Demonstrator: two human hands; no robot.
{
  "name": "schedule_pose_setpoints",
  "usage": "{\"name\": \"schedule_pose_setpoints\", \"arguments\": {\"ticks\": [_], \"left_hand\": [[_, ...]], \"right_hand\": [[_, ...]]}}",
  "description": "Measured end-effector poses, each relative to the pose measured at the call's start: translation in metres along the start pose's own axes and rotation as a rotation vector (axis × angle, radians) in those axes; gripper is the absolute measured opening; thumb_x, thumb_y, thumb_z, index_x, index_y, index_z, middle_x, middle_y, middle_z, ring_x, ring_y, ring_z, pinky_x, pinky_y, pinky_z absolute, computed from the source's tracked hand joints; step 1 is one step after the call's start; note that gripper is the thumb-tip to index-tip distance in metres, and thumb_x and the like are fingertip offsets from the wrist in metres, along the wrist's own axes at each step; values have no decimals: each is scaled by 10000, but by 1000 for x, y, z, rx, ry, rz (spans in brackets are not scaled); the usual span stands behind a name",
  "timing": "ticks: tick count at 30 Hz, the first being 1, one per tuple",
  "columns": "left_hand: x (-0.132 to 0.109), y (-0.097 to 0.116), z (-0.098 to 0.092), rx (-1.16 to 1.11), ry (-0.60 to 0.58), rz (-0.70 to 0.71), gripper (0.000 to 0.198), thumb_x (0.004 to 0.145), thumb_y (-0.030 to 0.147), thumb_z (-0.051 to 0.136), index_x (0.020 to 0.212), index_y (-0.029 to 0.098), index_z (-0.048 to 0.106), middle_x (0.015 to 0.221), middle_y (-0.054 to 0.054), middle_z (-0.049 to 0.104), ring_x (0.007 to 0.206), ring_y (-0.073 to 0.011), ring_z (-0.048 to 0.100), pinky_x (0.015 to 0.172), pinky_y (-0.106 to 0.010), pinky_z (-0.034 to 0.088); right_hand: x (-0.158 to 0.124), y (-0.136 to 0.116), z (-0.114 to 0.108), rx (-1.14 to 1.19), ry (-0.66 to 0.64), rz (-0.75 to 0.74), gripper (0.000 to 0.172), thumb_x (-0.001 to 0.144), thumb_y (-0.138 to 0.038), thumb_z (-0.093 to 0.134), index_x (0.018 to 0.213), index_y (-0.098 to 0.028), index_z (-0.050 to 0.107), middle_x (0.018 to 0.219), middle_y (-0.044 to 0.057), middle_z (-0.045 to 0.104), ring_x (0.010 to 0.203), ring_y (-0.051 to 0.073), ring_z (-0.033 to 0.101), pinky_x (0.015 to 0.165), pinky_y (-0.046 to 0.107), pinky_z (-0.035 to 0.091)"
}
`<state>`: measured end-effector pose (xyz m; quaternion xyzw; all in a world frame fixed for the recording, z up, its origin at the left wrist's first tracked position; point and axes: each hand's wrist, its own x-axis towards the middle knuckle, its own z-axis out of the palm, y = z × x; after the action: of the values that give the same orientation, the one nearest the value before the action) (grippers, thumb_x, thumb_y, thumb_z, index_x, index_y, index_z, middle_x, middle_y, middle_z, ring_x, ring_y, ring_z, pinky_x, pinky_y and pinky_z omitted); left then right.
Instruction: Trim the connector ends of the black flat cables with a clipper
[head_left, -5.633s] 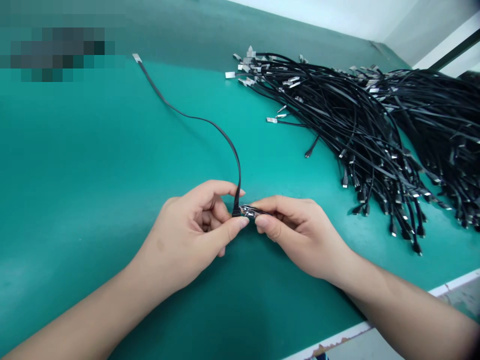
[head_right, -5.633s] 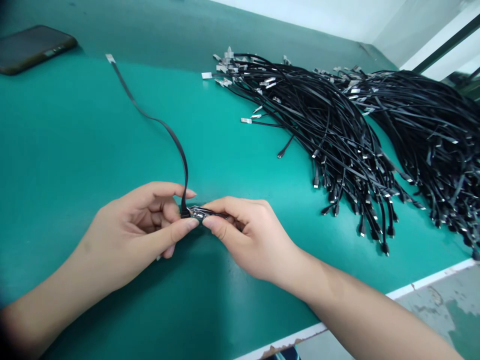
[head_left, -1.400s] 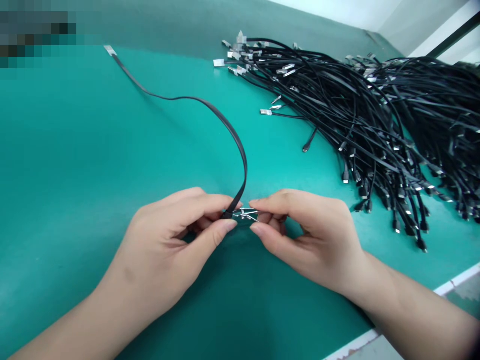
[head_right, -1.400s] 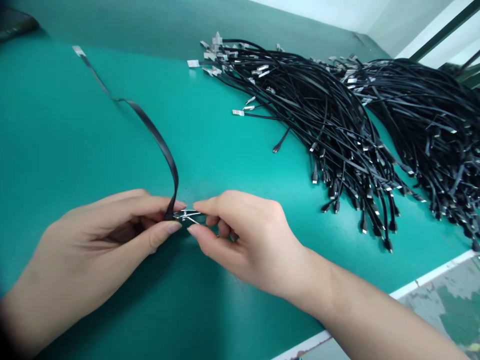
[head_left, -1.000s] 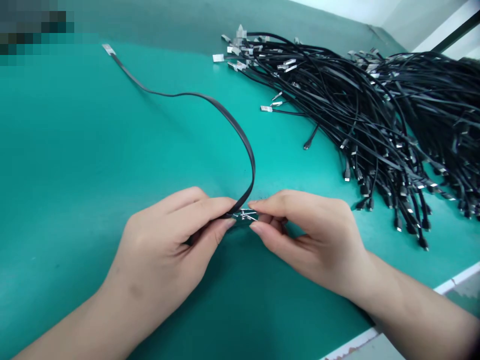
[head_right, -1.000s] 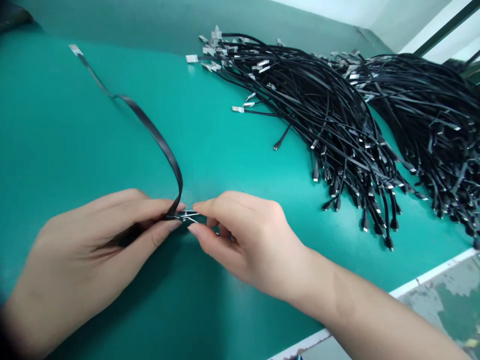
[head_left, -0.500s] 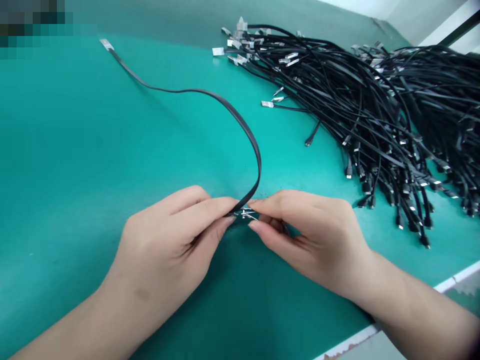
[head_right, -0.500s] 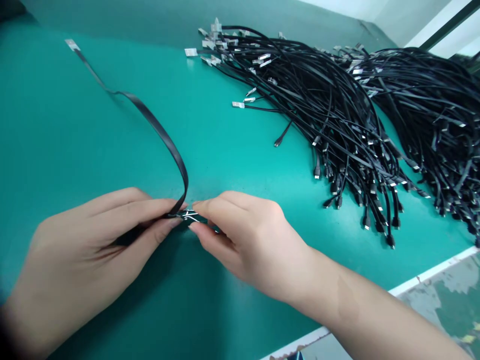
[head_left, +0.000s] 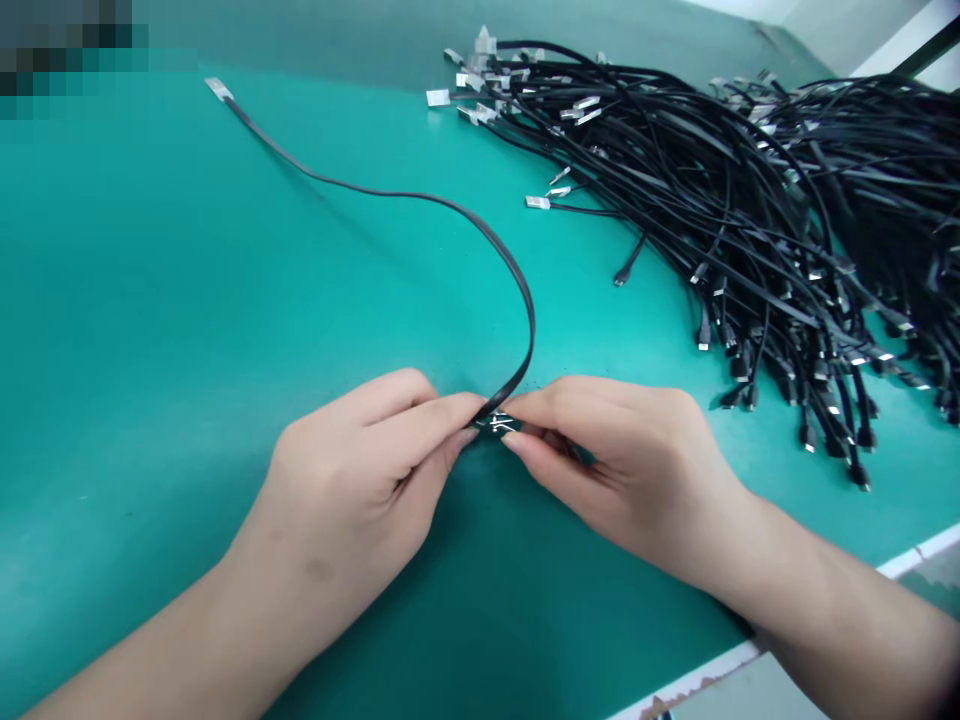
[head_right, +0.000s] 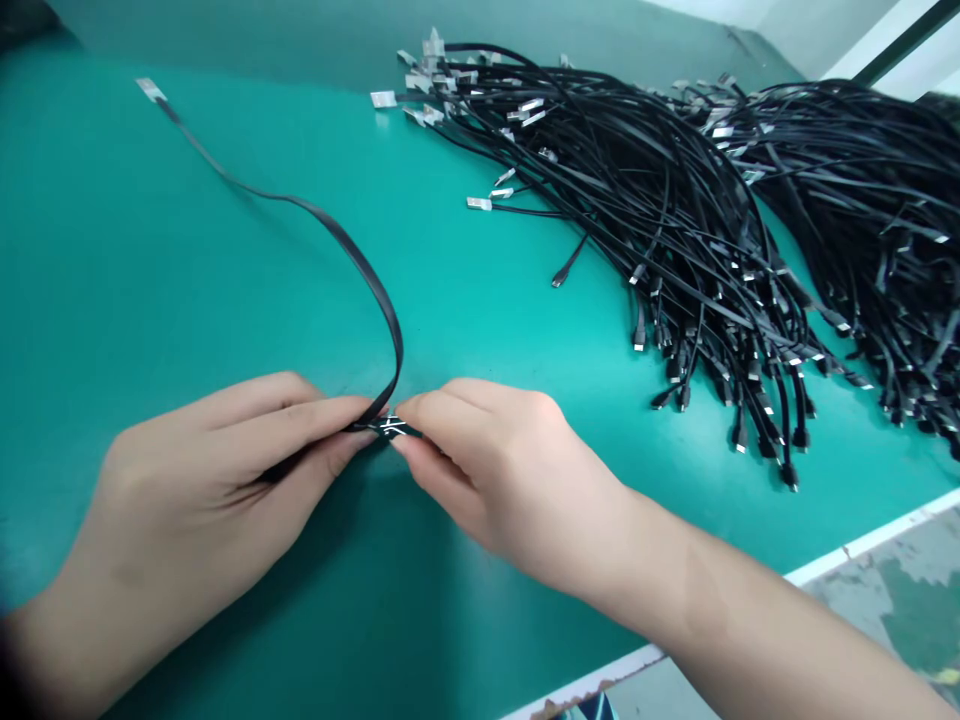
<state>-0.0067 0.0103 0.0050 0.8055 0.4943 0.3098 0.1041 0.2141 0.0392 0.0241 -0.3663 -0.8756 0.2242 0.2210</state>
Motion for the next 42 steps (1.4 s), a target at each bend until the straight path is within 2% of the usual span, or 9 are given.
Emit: {"name": "schedule_pose_setpoints", "arguments": {"ticks": [3,13,20,29,35,39,42], "left_hand": [[-1,-1,0,2,1,3,229,986,67,626,1109,200,766,845,16,683,691,-104,611,623,-225,461],[0,-2,-2,-40,-40,-15,196,988,57,618,1028,212,732,869,20,704,727,-103,640,644,-215,472],[0,-1,-2,-34,-39,3,178,978,49,635,1002,205,716,858,31,689,725,-88,628,657,-191,467],[0,-1,-2,-42,-52,-8,192,989,72,622,1016,222,738,862,25,703,717,-104,642,634,-218,477],[2,-2,-3,-126,-43,-42,180,971,95,637,1018,211,766,838,30,719,717,-95,659,645,-201,491],[4,0,-5,-193,-54,-117,134,960,162,645,968,226,762,746,42,683,635,-103,624,567,-225,459],[4,1,-5,-213,-55,-161,127,948,194,642,974,250,753,700,53,658,575,-113,594,523,-254,429]], "right_hand": [[0,0,0,-8,-2,0,127,1039,-204,619,995,-186,736,912,14,775,760,126,675,701,232,498],[-1,0,1,9,-21,14,146,1058,-232,591,1031,-216,733,1014,28,804,836,157,730,723,258,535],[0,-1,1,17,-19,1,136,1053,-206,605,1053,-178,738,993,20,802,834,128,729,752,219,535],[-1,-2,1,-30,-7,-18,126,1057,-213,602,1012,-210,719,1022,27,821,854,163,760,743,262,564],[-3,-3,0,-17,9,-13,122,1059,-214,600,1017,-218,715,1015,22,817,847,159,753,746,263,562],[-6,-4,-1,-41,105,29,107,1024,-225,642,970,-206,732,852,12,782,664,134,672,609,259,506],[-5,-3,-1,-37,145,56,80,996,-216,674,1012,-184,746,751,-8,729,630,125,642,597,253,494]]}}
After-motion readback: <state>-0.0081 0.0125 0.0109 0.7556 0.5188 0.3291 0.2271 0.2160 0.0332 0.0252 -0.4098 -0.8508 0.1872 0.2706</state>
